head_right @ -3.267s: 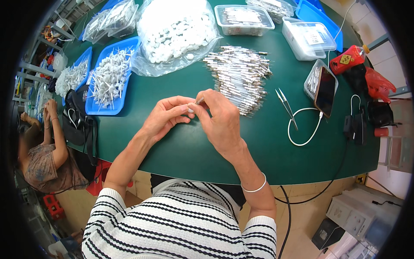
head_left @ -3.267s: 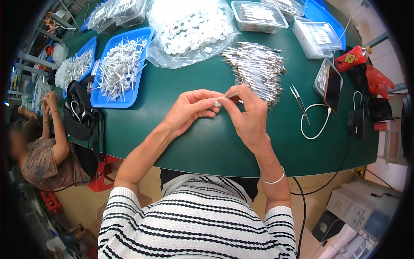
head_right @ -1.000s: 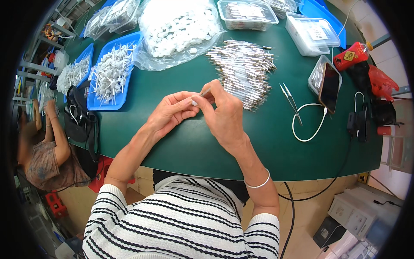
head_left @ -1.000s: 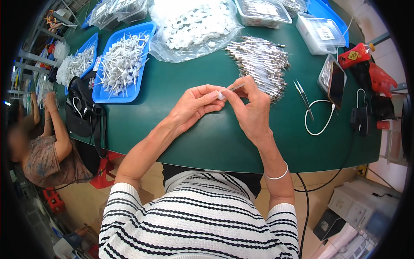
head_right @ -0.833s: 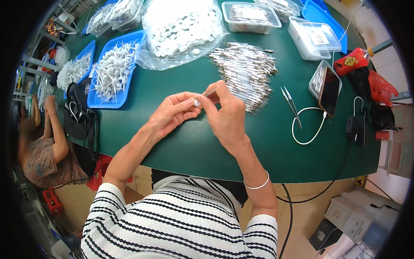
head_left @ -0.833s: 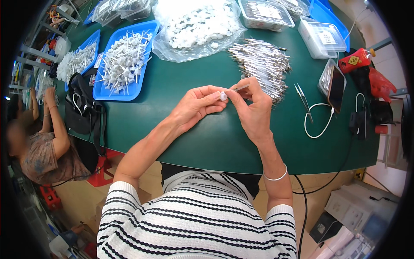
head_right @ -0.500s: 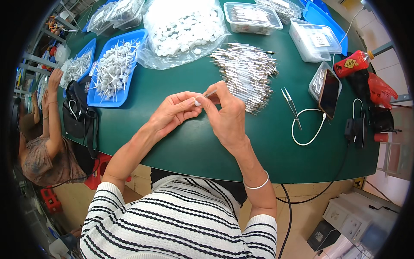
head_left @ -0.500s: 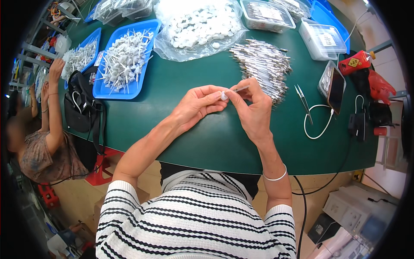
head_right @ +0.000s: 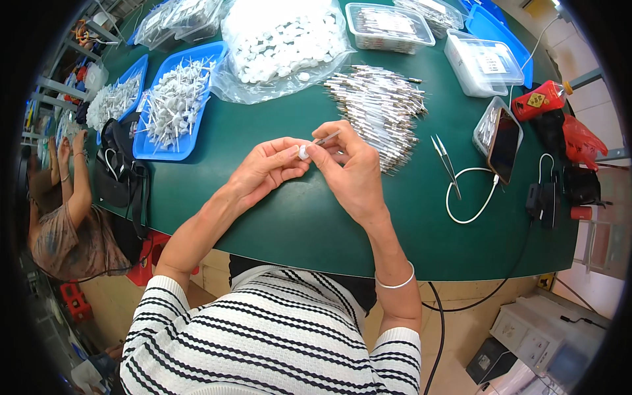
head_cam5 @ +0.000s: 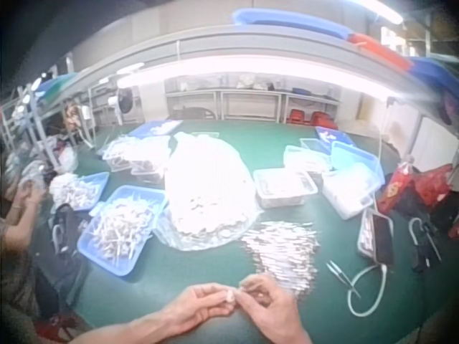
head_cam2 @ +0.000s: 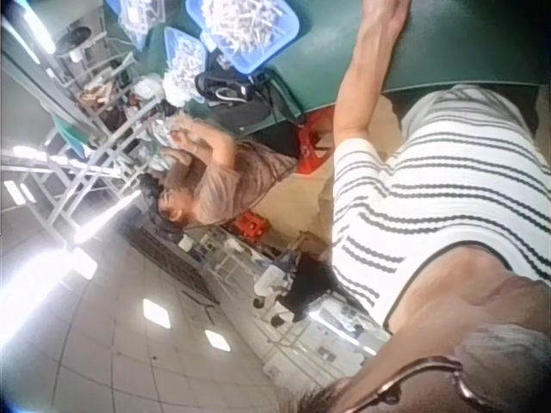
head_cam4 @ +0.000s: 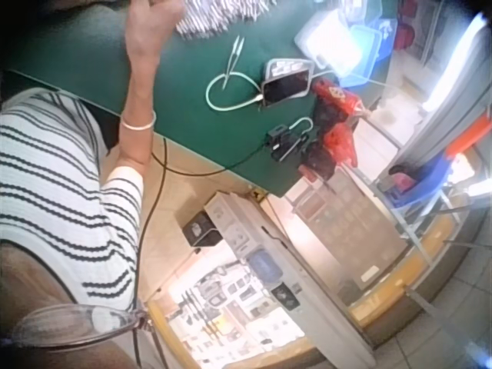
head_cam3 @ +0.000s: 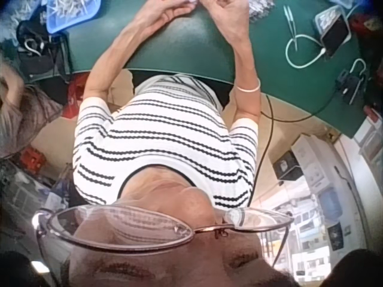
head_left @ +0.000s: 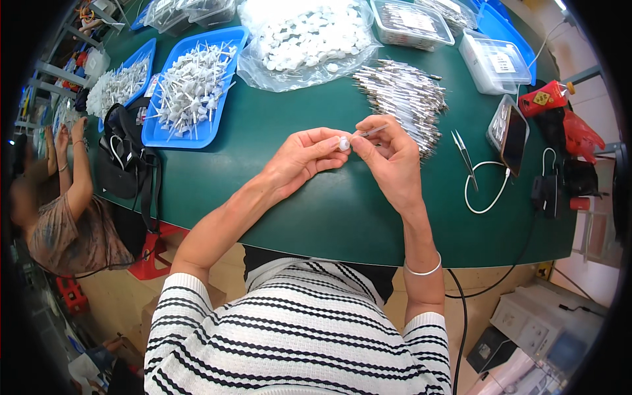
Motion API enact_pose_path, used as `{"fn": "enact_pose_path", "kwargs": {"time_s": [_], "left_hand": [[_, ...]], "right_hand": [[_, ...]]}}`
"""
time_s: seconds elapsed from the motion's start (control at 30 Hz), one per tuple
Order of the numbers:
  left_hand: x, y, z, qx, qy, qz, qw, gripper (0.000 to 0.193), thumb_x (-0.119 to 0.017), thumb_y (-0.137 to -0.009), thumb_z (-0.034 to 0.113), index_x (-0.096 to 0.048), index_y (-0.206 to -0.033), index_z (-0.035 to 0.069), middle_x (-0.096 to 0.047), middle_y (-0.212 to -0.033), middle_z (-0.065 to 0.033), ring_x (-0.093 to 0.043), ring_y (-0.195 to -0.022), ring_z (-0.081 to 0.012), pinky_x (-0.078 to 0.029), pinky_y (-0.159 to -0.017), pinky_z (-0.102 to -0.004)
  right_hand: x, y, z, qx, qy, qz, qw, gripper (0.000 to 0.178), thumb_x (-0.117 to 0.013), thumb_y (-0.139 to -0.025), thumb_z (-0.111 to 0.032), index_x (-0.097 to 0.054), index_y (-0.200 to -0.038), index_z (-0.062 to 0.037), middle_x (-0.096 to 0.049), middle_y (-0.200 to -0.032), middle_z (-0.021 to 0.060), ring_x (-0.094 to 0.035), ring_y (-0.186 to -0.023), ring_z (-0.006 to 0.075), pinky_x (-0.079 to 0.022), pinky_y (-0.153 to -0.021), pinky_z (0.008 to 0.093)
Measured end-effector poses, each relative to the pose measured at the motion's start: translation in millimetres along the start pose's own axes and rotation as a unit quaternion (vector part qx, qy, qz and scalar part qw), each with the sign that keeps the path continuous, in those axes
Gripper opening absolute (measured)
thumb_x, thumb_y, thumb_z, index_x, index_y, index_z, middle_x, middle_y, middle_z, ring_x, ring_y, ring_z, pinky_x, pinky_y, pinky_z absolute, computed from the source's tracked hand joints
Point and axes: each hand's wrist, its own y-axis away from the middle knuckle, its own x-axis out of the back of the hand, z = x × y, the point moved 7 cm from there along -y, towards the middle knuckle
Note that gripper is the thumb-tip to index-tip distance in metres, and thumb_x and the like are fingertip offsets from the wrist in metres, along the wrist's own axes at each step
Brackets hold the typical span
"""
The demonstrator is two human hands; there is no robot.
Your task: The person repeatedly picks up small white plastic caps and metal rods from a green table. They insert the metal rod into the cap and place the assembled unit into a blue tray. The process is repetitive and involves handling small parts one by one.
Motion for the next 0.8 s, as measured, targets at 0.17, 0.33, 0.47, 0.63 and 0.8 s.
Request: {"fn": "enact_pose_path", "kwargs": {"time_s": [0.17,0.33,0.47,0.63,0.8], "left_hand": [[-0.9,0.2,1.0,-0.002,0.004,-0.003,1.0,0.022,-0.06,-0.091,0.013,-0.062,-0.109,-0.001,-0.065,-0.093,-0.0072,-0.063,-0.084,-0.0113,-0.055,-0.079,-0.0229],[-0.2,0.3,0.9,0.0,0.007,0.0,1.0,0.021,-0.063,-0.09,0.013,-0.064,-0.105,0.0,-0.067,-0.093,-0.0063,-0.063,-0.084,-0.0105,-0.054,-0.078,-0.0225],[0.5,-1.1,-0.6,0.0,0.003,0.005,1.0,0.021,-0.063,-0.09,0.013,-0.064,-0.105,0.0,-0.066,-0.093,-0.006,-0.064,-0.084,-0.0103,-0.055,-0.078,-0.0226],[-0.3,0.3,-0.5,0.004,0.012,0.001,1.0,0.021,-0.063,-0.09,0.013,-0.064,-0.106,0.0,-0.066,-0.092,-0.0062,-0.064,-0.084,-0.0101,-0.055,-0.078,-0.0224],[0.6,0.4,-1.3,0.002,0.008,-0.003,1.0,0.021,-0.063,-0.09,0.013,-0.064,-0.107,0.0,-0.066,-0.092,-0.006,-0.063,-0.083,-0.0098,-0.054,-0.077,-0.0222]], "right_hand": [[-1.1,-1.1,-1.9,-0.026,-0.024,-0.026,0.999,0.024,-0.065,-0.083,0.001,-0.056,-0.105,0.0008,-0.062,-0.092,0.0081,-0.063,-0.082,0.0117,-0.055,-0.069,0.024],[-2.0,-1.5,-2.0,-0.031,-0.026,-0.02,0.999,0.026,-0.063,-0.082,0.003,-0.055,-0.107,0.001,-0.061,-0.093,0.0081,-0.062,-0.082,0.0112,-0.054,-0.069,0.0236],[-1.7,-1.3,-2.4,-0.035,-0.035,-0.012,0.999,0.027,-0.063,-0.081,0.004,-0.054,-0.107,0.0002,-0.061,-0.091,0.0081,-0.062,-0.081,0.0113,-0.054,-0.068,0.0238],[-4.9,-1.4,-1.8,-0.015,0.004,-0.014,1.0,0.027,-0.063,-0.081,0.003,-0.054,-0.106,-0.0006,-0.063,-0.088,0.0085,-0.064,-0.08,0.0125,-0.054,-0.069,0.0253],[-4.5,-0.7,-3.1,0.001,0.035,0.003,0.999,0.023,-0.064,-0.081,0.002,-0.054,-0.101,-0.0012,-0.064,-0.085,0.0101,-0.066,-0.076,0.0153,-0.055,-0.068,0.0272]]}}
